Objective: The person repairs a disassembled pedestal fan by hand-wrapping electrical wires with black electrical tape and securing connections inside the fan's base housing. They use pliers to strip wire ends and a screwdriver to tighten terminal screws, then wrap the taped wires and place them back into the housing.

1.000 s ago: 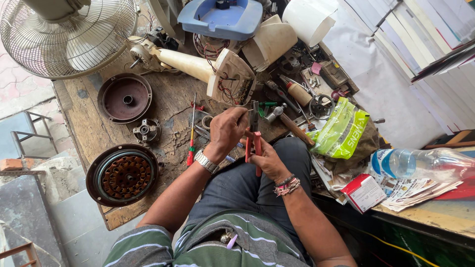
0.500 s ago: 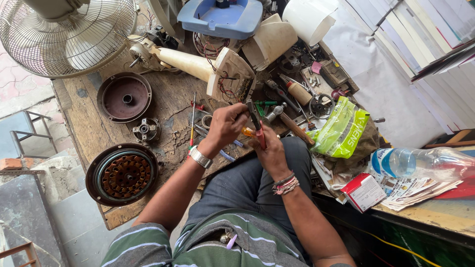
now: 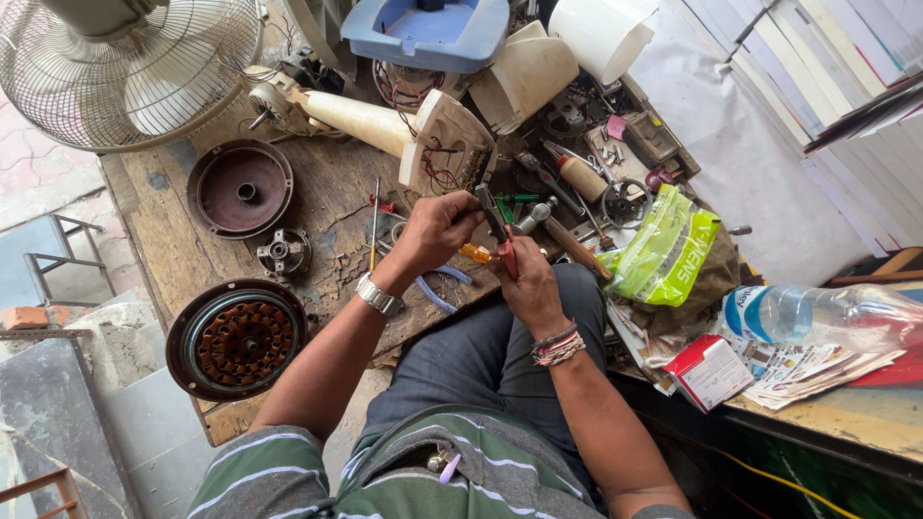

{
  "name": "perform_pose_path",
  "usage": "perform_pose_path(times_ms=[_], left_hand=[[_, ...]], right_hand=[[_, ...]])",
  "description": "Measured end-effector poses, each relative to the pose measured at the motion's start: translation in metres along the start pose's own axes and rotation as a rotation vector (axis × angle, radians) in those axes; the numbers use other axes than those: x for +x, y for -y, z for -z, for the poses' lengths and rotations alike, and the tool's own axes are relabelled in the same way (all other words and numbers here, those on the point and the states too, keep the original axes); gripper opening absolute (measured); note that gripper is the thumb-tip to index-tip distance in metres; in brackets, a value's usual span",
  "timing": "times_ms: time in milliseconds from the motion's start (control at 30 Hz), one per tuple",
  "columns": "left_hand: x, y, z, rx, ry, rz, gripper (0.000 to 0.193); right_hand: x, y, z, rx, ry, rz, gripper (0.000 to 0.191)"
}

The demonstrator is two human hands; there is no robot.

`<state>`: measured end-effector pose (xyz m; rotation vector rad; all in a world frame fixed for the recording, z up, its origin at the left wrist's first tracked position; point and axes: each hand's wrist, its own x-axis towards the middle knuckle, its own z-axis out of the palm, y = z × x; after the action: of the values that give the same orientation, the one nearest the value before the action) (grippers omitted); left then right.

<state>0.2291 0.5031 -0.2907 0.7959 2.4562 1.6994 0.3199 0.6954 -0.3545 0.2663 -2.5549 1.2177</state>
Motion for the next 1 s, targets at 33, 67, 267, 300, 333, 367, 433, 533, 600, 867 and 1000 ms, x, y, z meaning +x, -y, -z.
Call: perform_pose_path(times_ms=[33, 67, 267, 300, 333, 367, 433, 533, 600, 867, 1000], left_hand=[[0.001, 0.003, -0.002, 0.008, -0.007, 0.013, 0.013], [0.001, 0.006, -0.004, 0.014, -0.013, 0.026, 0.012], [0.009, 0.033, -0.004, -0.403, 0.114, 0.112, 0.012], [0.010, 0.038, -0.005, -0.482, 0.140, 0.101, 0.011], [0.010, 0.042, -0.005, -0.564, 0.148, 0.132, 0.011], [0.011, 0.045, -0.005, -0.646, 0.158, 0.160, 0.010], [0.010, 0.053, -0.007, -0.835, 0.192, 0.213, 0.010], [0.006, 0.063, -0.006, -1.112, 0.264, 0.260, 0.009], [0.001, 0.068, -0.004, -1.245, 0.297, 0.271, 0.010], [-0.019, 0.026, 0.007, 0.079, 0.124, -0.167, 0.006], [-0.049, 0.003, 0.000, 0.391, 0.031, -0.346, 0.018]], right_hand=[[0.000, -0.002, 0.000, -0.014, 0.013, -0.034, 0.026], [-0.001, -0.003, -0.001, -0.029, 0.026, -0.070, 0.026], [-0.008, -0.017, 0.004, 1.194, 0.411, -0.453, 0.051], [-0.007, -0.021, 0.006, 1.293, 0.465, -0.470, 0.050], [-0.005, -0.024, 0.006, 1.394, 0.519, -0.483, 0.050], [-0.004, -0.026, 0.008, 1.493, 0.573, -0.492, 0.049], [-0.003, -0.029, 0.009, 1.617, 0.614, -0.527, 0.055], [-0.006, -0.031, 0.008, 1.794, 0.714, -0.547, 0.053], [-0.008, -0.033, 0.006, 1.864, 0.756, -0.564, 0.051], [-0.018, -0.042, -0.020, 1.165, 0.495, -0.715, 0.036], [-0.024, -0.023, -0.054, -0.197, 0.254, -0.084, 0.025]])
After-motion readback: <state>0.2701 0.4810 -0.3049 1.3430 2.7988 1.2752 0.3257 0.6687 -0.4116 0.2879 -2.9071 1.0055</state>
